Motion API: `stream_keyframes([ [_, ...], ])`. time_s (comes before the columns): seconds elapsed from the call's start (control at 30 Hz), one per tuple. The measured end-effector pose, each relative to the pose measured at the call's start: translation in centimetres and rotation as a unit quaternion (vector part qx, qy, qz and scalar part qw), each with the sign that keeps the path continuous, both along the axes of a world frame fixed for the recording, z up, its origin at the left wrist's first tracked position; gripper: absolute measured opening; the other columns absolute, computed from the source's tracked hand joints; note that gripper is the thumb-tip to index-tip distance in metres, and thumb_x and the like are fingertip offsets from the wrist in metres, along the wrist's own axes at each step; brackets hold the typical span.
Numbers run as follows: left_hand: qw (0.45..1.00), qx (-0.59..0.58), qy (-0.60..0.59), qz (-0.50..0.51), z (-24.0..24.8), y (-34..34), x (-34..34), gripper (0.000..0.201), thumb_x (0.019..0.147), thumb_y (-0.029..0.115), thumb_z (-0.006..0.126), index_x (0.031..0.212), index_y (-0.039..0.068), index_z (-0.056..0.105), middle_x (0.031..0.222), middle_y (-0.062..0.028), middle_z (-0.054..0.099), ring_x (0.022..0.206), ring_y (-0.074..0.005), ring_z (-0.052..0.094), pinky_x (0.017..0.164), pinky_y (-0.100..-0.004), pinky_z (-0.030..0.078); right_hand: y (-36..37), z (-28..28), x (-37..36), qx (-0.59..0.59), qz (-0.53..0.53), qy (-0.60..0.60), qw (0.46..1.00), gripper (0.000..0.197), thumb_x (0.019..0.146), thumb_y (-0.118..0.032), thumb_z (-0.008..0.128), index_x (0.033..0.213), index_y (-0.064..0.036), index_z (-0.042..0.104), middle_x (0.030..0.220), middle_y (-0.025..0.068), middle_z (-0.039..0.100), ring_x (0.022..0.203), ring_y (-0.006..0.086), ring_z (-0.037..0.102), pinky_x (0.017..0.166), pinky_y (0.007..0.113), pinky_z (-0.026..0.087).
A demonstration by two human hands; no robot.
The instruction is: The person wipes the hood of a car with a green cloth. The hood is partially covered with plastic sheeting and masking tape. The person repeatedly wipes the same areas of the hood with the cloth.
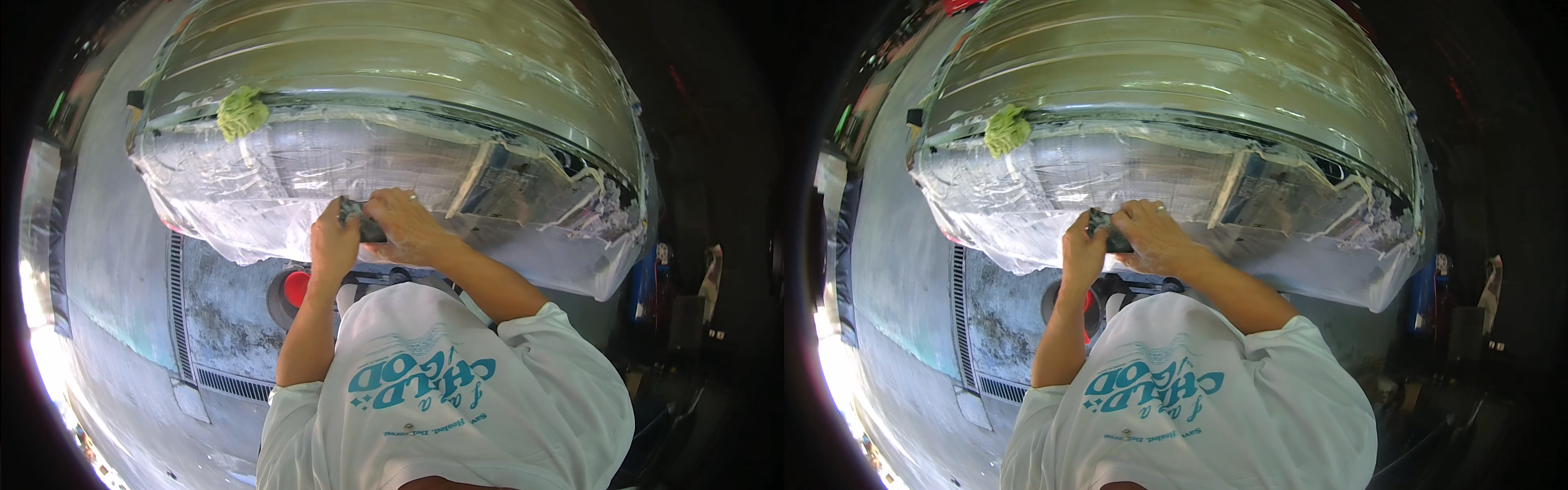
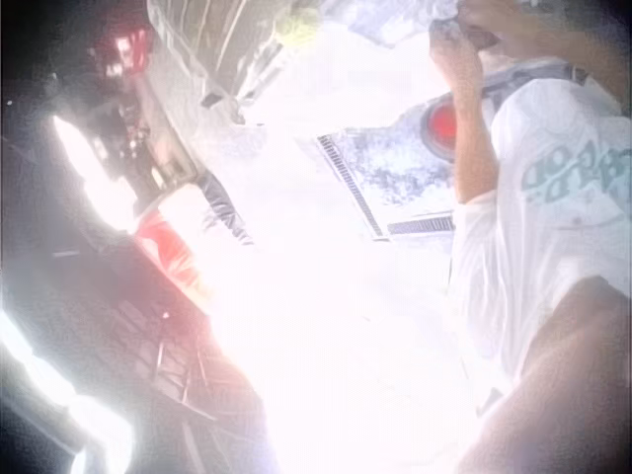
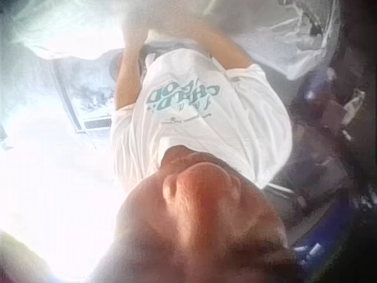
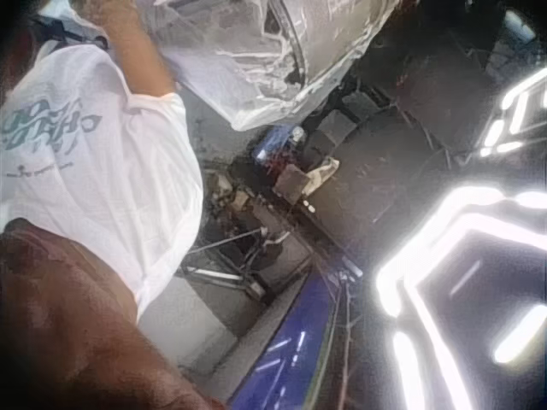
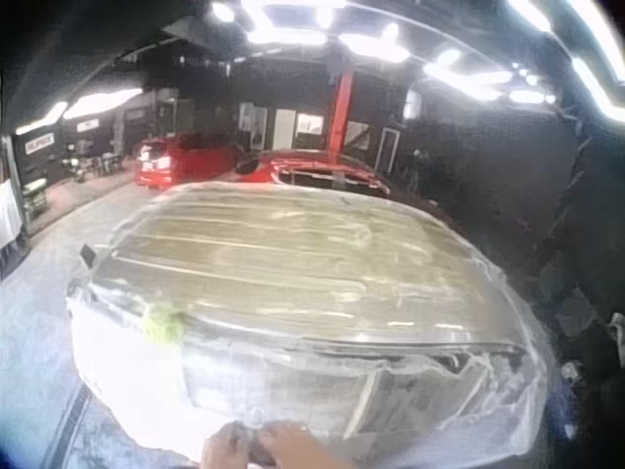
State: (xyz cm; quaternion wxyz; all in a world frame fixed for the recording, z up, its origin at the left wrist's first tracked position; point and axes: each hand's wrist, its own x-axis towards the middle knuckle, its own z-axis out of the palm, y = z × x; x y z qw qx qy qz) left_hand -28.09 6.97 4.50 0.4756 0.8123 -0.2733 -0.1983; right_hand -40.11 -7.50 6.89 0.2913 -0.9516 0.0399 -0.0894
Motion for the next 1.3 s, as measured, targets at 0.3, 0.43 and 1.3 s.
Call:
stream_keyframes([
  [0.3, 0.957, -0.206, 0.193, -0.073, 1.7, 1.8, -0.6, 0.089, 0.088, 0.047, 0.084, 0.154, -0.001, 0.048, 0.119, -0.0117, 0.067, 0.102, -0.0178, 0.065, 0.079, -0.0301, 0.055, -0.2, -1.2, -1.0, 0.284, -0.015, -0.074, 0.956, 0.035, 0.081, -0.027, 0.088, 0.101, -0.0033, 0.073, 0.112, 0.0139, 0.063, 0.104, 0.0356, 0.064, 0.092, 0.043, 0.052],
  [0.43, 0.971, -0.235, 0.039, -0.035, 0.1, 1.2, -1.7, 0.078, 0.088, 0.045, 0.086, 0.141, -0.003, 0.055, 0.106, -0.0108, 0.067, 0.094, -0.0178, 0.065, 0.080, -0.0317, 0.053, 1.0, -0.8, -1.1, 0.366, -0.012, -0.056, 0.929, 0.027, 0.085, -0.027, 0.087, 0.095, -0.0033, 0.079, 0.107, 0.0125, 0.063, 0.099, 0.0302, 0.066, 0.089, 0.038, 0.053],
  [1.3, 0.976, -0.190, -0.046, 0.100, 1.9, -2.5, -0.9, 0.031, 0.095, 0.015, 0.080, 0.077, 0.000, 0.061, 0.064, -0.0021, 0.058, 0.063, -0.0076, 0.049, 0.055, -0.0291, 0.042, -0.3, 0.4, 1.1, 0.377, 0.003, 0.012, 0.926, 0.051, 0.095, -0.017, 0.075, 0.141, -0.0023, 0.060, 0.103, 0.0169, 0.071, 0.093, 0.0268, 0.067, 0.088, 0.041, 0.054],
])
